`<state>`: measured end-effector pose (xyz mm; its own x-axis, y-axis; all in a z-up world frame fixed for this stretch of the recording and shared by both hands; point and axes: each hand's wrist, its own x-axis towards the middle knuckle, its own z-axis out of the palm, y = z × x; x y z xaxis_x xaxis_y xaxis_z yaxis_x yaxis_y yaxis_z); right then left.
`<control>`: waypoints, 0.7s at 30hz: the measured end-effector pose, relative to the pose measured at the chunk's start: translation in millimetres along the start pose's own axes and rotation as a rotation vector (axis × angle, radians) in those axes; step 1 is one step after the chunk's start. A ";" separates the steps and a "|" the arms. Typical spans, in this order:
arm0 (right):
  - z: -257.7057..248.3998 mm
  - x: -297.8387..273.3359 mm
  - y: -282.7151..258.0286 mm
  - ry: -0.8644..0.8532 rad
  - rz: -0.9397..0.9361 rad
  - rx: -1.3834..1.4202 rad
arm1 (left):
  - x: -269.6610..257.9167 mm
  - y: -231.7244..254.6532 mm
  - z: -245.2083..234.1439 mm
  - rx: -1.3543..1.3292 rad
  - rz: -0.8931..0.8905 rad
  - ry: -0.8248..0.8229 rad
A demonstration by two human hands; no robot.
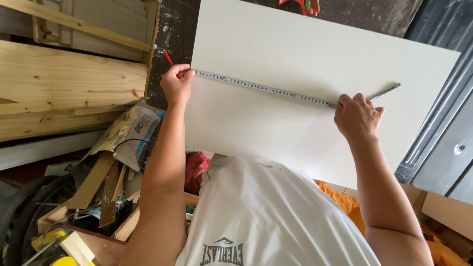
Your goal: Measuring and marking a white board using a combination square, tape measure, and pencil in a workshop.
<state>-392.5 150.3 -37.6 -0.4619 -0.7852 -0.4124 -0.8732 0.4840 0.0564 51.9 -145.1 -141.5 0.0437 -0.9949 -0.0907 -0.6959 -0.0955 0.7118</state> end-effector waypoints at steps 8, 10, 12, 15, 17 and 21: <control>-10.8 36.6 10.7 0.014 0.004 0.024 | 31.5 33.7 5.3 -0.045 0.086 0.025; -34.2 53.9 4.9 0.035 0.000 0.024 | 49.0 50.5 5.3 -0.055 0.103 0.047; -73.5 67.5 -5.0 -0.137 0.031 0.036 | 64.3 73.7 4.2 -0.136 0.156 -0.029; -93.8 92.7 -3.1 -0.137 0.049 -0.007 | 92.3 96.5 20.0 -0.130 0.135 -0.009; -92.9 109.8 3.3 -0.125 0.055 -0.008 | 106.9 102.7 33.1 -0.144 0.127 -0.006; -97.1 132.8 12.0 -0.125 0.103 0.019 | 136.1 102.6 67.0 -0.143 0.149 0.002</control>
<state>-479.4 14.4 -3.4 -0.5247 -0.6774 -0.5155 -0.8186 0.5677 0.0873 -61.7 -288.2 -127.5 -0.0506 -0.9984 0.0244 -0.5862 0.0495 0.8087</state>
